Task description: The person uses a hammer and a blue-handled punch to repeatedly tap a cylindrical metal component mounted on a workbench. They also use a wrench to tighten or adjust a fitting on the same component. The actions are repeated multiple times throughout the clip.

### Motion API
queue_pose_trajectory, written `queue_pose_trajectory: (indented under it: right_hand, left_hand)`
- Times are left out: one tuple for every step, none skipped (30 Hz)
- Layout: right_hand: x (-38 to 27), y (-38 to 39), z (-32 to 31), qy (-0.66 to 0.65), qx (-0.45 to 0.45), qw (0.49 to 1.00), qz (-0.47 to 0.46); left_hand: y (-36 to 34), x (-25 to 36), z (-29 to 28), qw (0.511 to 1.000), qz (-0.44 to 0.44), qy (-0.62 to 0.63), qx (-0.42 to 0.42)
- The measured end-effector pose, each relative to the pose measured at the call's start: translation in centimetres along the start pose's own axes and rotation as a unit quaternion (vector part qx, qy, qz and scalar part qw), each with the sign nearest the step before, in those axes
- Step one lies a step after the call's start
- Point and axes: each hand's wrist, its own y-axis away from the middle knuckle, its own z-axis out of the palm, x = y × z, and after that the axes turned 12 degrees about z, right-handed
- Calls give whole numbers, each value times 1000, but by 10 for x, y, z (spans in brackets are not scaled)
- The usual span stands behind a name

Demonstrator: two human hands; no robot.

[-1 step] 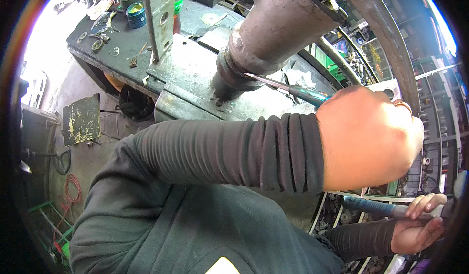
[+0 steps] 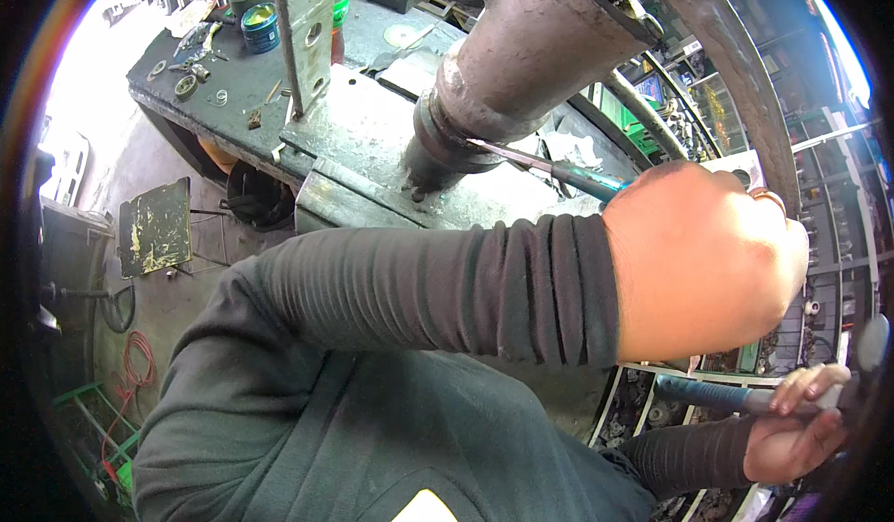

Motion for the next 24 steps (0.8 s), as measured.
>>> queue_pose_trajectory:
  right_hand:
    - [2,3,9,34,2,999,6]
    - [2,3,17,59,7,998,7]
    - [2,3,25,83,12,996,9]
    - [1,2,28,102,23,994,9]
    - [-3,0,22,92,17,995,13]
    - [-4,-1,16,80,13,997,14]
    - [-8,-5,8,70,4,997,20]
    - [-16,-10,5,56,-8,998,15]
    - [-16,-12,6,66,-1,998,8]
    - [-16,-13,7,77,7,997,2]
    - [-18,-14,7,90,16,996,-3]
    - [-8,-10,10,127,41,991,-1]
    - [-7,-8,10,144,51,988,1]
    - [-4,-8,11,158,59,986,2]
    - [-6,-10,11,152,54,987,2]
    - [-8,-11,10,146,48,988,3]
    - [-11,-11,9,115,44,992,1]
    - [-14,-13,5,84,33,996,5]
    - [-16,-16,2,60,28,998,6]
    - [-18,-17,5,54,36,998,17]
    - [-13,-14,16,69,41,997,19]
    - [-7,-12,27,83,46,995,21]
    - [-5,-11,30,100,49,994,17]
    - [-4,-10,31,117,51,992,14]
  left_hand:
    - [-1,-1,1,1000,2,-2,-5]
    - [-2,-1,2,1000,7,4,21]
    - [-3,-2,3,999,13,10,47]
    - [-4,-3,4,997,18,17,72]
    - [-4,-4,3,998,15,15,64]
    - [-4,-4,1,998,16,12,55]
    - [-4,-5,0,999,16,9,45]
    - [-3,-5,0,999,15,9,45]
    - [-3,-5,1,999,13,10,46]
    - [-3,-5,1,999,11,11,46]
    - [-4,-4,-1,999,3,13,45]
    - [-5,-3,-3,999,-4,16,43]
    - [-6,-3,-5,999,-11,19,41]
    - [-5,-3,-5,998,-9,24,52]
    - [-4,-3,-3,997,-8,30,63]
    - [-4,-2,-3,997,-6,36,75]
    - [-4,-2,-2,997,-12,25,68]
    - [-5,-2,-2,998,-19,13,62]
    - [-5,-2,-2,998,-25,0,56]
    - [-6,-2,-2,998,-26,1,57]
    - [-7,-1,-2,998,-25,0,59]
    - [-7,-1,-3,998,-25,-1,60]
    - [-7,-1,-5,998,-11,12,60]
    - [-6,-2,-7,998,2,26,60]
